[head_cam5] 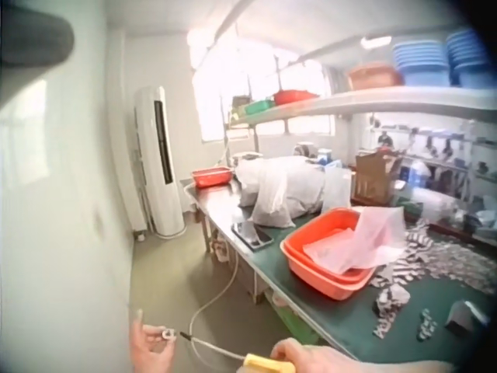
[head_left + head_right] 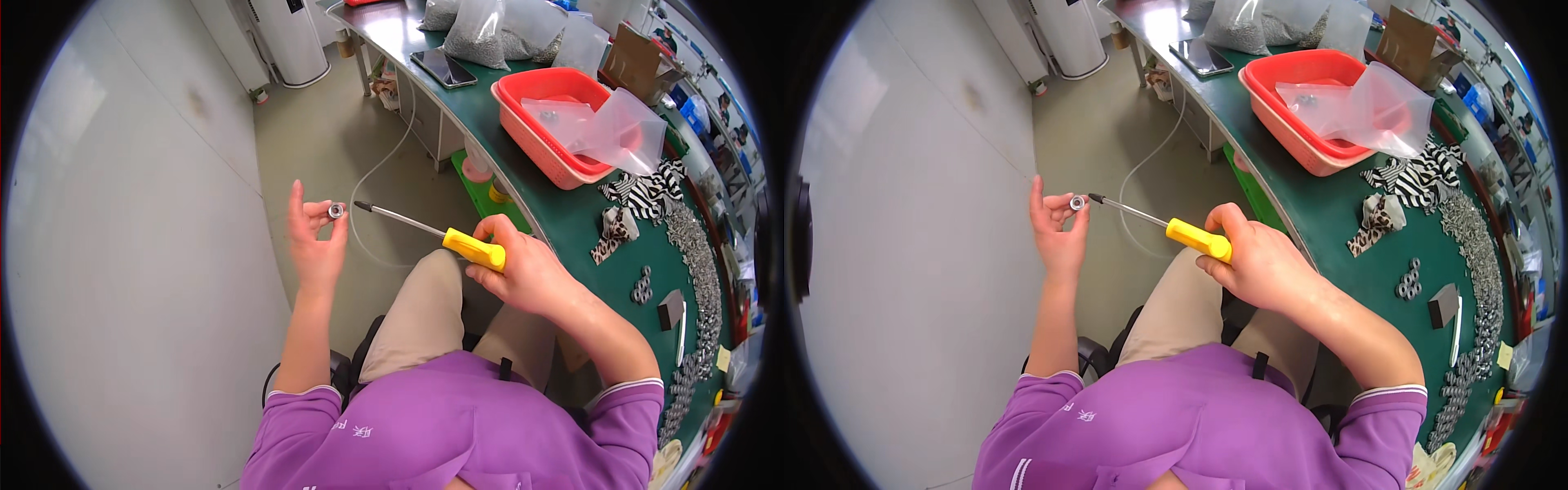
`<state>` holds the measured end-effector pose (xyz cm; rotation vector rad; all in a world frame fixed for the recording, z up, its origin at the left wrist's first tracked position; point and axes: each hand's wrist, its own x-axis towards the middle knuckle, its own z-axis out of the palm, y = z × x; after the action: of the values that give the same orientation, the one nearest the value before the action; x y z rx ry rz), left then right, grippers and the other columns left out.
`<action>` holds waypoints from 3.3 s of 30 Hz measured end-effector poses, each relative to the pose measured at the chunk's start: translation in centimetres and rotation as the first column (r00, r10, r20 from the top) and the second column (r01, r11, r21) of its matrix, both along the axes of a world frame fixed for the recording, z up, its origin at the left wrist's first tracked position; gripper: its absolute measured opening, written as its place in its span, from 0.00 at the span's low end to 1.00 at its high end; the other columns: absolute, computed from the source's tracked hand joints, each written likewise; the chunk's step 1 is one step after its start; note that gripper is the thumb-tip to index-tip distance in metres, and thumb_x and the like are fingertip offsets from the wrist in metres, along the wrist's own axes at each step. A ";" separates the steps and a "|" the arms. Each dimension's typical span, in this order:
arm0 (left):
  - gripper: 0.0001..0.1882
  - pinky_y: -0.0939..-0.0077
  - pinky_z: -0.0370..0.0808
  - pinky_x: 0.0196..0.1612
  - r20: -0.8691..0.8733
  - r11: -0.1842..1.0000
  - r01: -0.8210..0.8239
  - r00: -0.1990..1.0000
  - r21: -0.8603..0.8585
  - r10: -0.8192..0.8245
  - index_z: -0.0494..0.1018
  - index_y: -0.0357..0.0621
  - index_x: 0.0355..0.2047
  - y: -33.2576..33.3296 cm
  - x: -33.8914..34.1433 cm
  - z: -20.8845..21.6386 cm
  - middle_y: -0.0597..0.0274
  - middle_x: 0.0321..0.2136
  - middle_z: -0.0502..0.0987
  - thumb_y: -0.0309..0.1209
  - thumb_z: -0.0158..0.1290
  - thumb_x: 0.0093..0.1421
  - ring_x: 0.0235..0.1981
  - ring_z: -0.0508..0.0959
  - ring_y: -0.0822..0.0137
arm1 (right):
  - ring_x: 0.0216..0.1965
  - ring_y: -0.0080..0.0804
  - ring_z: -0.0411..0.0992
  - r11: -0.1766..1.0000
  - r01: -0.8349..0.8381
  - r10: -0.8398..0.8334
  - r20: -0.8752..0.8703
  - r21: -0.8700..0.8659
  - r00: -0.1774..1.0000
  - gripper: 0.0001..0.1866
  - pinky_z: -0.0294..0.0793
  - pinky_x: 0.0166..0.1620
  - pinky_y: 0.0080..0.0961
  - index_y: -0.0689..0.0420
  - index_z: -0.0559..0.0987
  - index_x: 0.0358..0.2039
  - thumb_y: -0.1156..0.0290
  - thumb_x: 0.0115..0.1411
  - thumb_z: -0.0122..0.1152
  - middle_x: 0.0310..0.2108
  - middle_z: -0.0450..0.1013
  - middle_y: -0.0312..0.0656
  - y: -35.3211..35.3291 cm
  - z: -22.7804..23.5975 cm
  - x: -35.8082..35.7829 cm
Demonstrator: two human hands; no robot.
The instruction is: Inspecting and sorting small circular metal components using inspection tools at a workbench.
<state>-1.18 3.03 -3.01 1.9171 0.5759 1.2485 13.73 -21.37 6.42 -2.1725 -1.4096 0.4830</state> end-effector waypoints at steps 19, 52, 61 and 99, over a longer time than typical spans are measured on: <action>0.28 0.72 0.79 0.46 0.188 0.953 0.220 0.965 -0.209 -0.182 0.52 0.38 0.62 0.7 0.5 -0.6 0.52 0.46 0.71 0.15 0.45 0.62 0.40 0.79 0.64 | 0.38 0.49 0.73 0.999 0.001 -0.002 -0.028 -0.053 1.000 0.22 0.72 0.41 0.39 0.55 0.62 0.46 0.64 0.57 0.62 0.31 0.72 0.49 -0.7 -1.4 0.3; 0.18 0.66 0.75 0.56 0.817 0.240 0.797 0.576 -0.555 -0.025 0.63 0.36 0.55 2.0 0.4 -2.1 0.53 0.47 0.73 0.26 0.46 0.66 0.51 0.74 0.63 | 0.34 0.47 0.73 0.999 0.003 -0.007 0.077 0.046 0.997 0.23 0.73 0.37 0.40 0.55 0.63 0.46 0.64 0.55 0.64 0.28 0.72 0.47 -0.7 -2.0 -0.5; 0.30 0.72 0.76 0.52 0.536 0.555 0.669 0.737 -0.494 -0.411 0.51 0.35 0.63 2.5 -0.3 -2.0 0.56 0.48 0.71 0.26 0.49 0.65 0.49 0.75 0.63 | 0.35 0.47 0.73 1.000 -0.016 0.014 0.048 0.023 0.999 0.24 0.73 0.39 0.39 0.54 0.63 0.48 0.63 0.56 0.63 0.28 0.72 0.48 -0.8 -2.1 -0.6; 0.17 0.75 0.73 0.46 0.738 0.298 0.776 0.626 -0.556 -0.253 0.65 0.44 0.54 -1.7 1.1 0.5 0.62 0.46 0.72 0.25 0.47 0.65 0.42 0.74 0.70 | 0.46 0.47 0.75 0.758 0.647 -0.625 -0.188 0.084 0.757 0.36 0.75 0.48 0.37 0.68 0.72 0.46 0.48 0.48 0.64 0.44 0.75 0.57 7.2 3.1 15.4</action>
<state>-0.06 1.31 -2.54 0.6871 0.1089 0.6970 29.11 -14.15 9.52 -2.2640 -0.5251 0.2601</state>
